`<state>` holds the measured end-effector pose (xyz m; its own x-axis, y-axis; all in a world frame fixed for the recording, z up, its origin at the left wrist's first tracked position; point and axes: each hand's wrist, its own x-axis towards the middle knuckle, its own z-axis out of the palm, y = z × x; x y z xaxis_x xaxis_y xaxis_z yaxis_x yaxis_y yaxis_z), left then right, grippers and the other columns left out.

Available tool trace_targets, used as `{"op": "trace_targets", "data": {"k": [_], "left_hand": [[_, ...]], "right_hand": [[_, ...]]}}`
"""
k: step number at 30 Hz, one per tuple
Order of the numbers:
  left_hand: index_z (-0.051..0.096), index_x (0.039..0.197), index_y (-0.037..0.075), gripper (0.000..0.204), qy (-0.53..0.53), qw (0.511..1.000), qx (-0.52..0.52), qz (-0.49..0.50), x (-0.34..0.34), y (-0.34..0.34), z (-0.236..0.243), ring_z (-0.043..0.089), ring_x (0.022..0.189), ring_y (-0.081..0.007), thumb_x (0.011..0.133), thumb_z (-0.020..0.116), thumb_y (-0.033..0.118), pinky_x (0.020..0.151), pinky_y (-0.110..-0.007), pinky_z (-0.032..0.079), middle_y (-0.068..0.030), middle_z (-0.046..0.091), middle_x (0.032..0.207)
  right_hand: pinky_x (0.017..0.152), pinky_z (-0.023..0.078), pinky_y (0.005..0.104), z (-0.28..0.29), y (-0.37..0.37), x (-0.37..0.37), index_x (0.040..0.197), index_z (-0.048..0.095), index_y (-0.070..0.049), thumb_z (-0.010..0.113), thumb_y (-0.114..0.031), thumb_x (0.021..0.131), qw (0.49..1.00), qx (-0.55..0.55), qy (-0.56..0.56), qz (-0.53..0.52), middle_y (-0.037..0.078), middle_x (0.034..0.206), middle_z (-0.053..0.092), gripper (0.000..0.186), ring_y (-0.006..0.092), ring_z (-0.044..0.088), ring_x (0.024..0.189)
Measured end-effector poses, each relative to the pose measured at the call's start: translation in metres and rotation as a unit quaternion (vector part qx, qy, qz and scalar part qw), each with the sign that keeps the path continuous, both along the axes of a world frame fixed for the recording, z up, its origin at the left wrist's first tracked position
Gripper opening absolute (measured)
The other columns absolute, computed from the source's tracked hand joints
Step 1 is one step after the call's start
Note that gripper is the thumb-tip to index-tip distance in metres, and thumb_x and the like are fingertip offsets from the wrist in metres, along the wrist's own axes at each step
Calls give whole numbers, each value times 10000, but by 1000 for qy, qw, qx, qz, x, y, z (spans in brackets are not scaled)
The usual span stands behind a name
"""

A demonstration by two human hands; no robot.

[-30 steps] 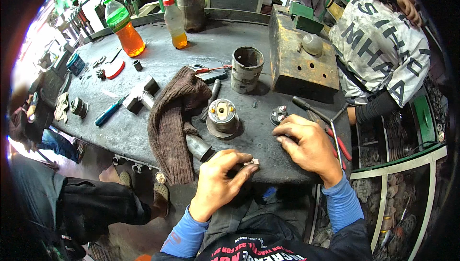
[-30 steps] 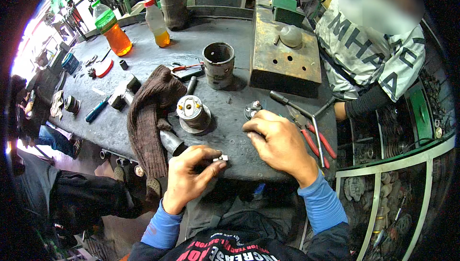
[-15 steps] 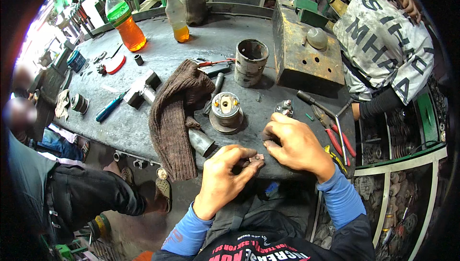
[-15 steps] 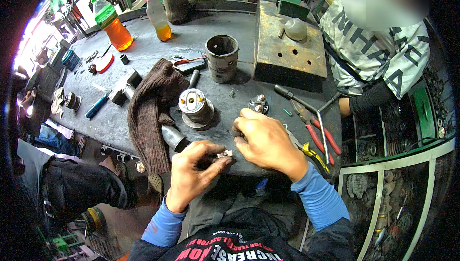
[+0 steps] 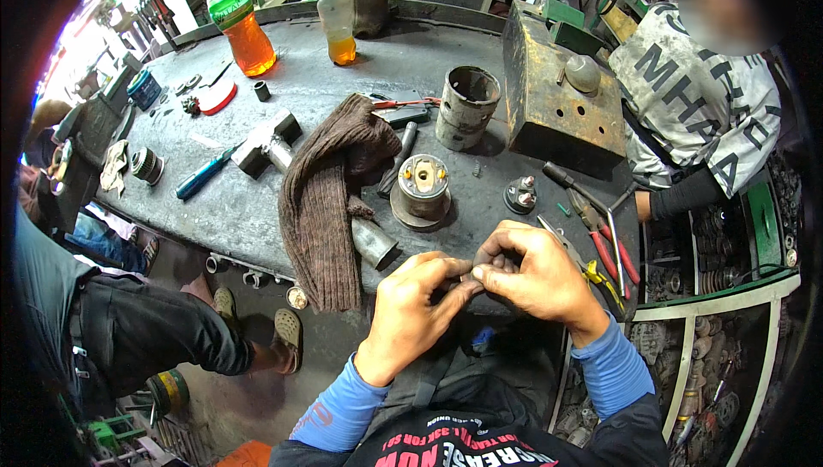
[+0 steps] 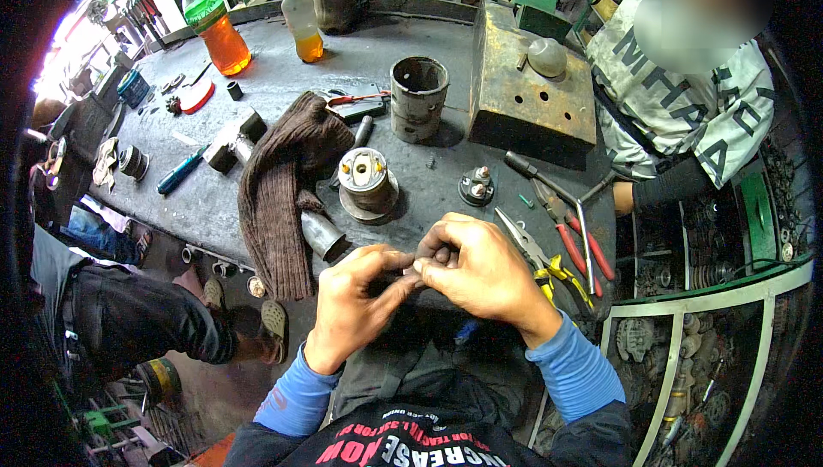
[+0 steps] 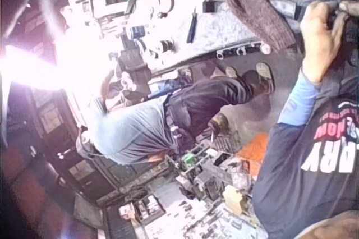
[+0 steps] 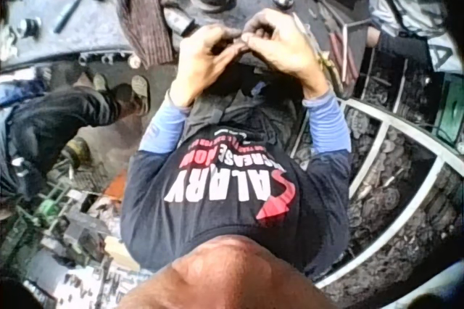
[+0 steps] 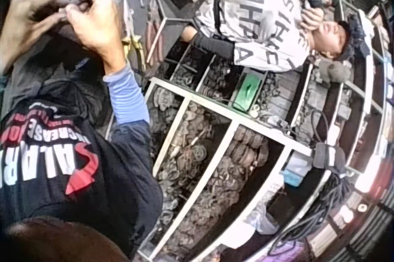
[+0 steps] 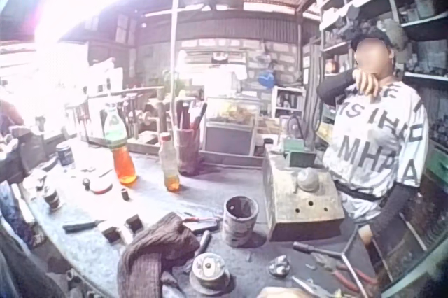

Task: The person cleans a small mechanical component with a rag, then uses pliers to manipulate a ring on a cylindrical part. The person continues to handle the component and tools at a cluttered workbench.

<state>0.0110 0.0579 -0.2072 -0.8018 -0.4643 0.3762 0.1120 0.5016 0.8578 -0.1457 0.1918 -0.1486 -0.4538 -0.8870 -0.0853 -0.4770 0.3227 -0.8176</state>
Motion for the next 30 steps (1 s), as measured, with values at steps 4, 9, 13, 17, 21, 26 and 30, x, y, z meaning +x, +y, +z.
{"op": "trace_targets", "data": {"k": [4, 9, 13, 17, 21, 26, 30], "left_hand": [[758, 1053, 21, 264, 1, 1000, 9, 6, 0, 1, -3, 757, 896, -300, 824, 879, 75, 795, -372, 595, -152, 758, 990], [762, 1039, 15, 254, 22, 1000, -8, 7, 0, 0, -8, 726, 854, -292, 831, 878, 103, 738, -374, 586, -140, 732, 941], [760, 1034, 14, 249, 11, 1000, -3, 1, 2, 0, -6, 729, 892, -312, 829, 872, 101, 766, -392, 585, -151, 739, 953], [760, 1046, 13, 258, 24, 1000, -12, 2, 2, -1, -10, 733, 921, -326, 831, 870, 103, 783, -408, 585, -159, 746, 980], [762, 1088, 10, 293, 19, 1000, 20, 1, 3, 0, -3, 733, 936, -334, 833, 868, 108, 810, -414, 590, -166, 751, 1010], [778, 1103, 13, 317, 12, 1000, 8, 9, 1, 0, 1, 763, 936, -293, 819, 888, 105, 816, -369, 600, -162, 772, 1049], [794, 1058, 22, 264, 27, 999, -21, -9, 1, 0, -3, 756, 919, -284, 820, 883, 94, 816, -365, 598, -145, 782, 1029]], "right_hand": [[718, 500, 281, 6, -3, 6, 960, 735, 9, 793, -73, 865, 999, 24, 3, -30, 41, 894, 659, 138, 105, 602, 794], [737, 545, 327, 5, 3, 9, 975, 739, 9, 759, -14, 857, 995, -64, 82, 10, 79, 919, 703, 122, 183, 683, 818], [748, 577, 371, 2, 5, 9, 987, 749, 8, 748, 28, 828, 984, -100, 132, 59, 135, 943, 735, 160, 281, 738, 850], [750, 581, 382, 5, 3, 9, 989, 750, 12, 760, 18, 826, 985, -86, 132, 70, 145, 934, 739, 164, 299, 744, 848], [772, 580, 425, 7, 3, 8, 995, 736, 12, 744, -19, 859, 986, -73, 128, 76, 175, 968, 714, 140, 368, 725, 868], [767, 574, 436, 8, 5, 14, 991, 728, 9, 750, -25, 863, 985, -89, 129, 70, 171, 983, 708, 135, 377, 718, 858], [799, 592, 370, 3, 15, 7, 1019, 772, 24, 745, 39, 829, 985, -110, 105, 78, 172, 989, 756, 192, 311, 755, 909]]}}
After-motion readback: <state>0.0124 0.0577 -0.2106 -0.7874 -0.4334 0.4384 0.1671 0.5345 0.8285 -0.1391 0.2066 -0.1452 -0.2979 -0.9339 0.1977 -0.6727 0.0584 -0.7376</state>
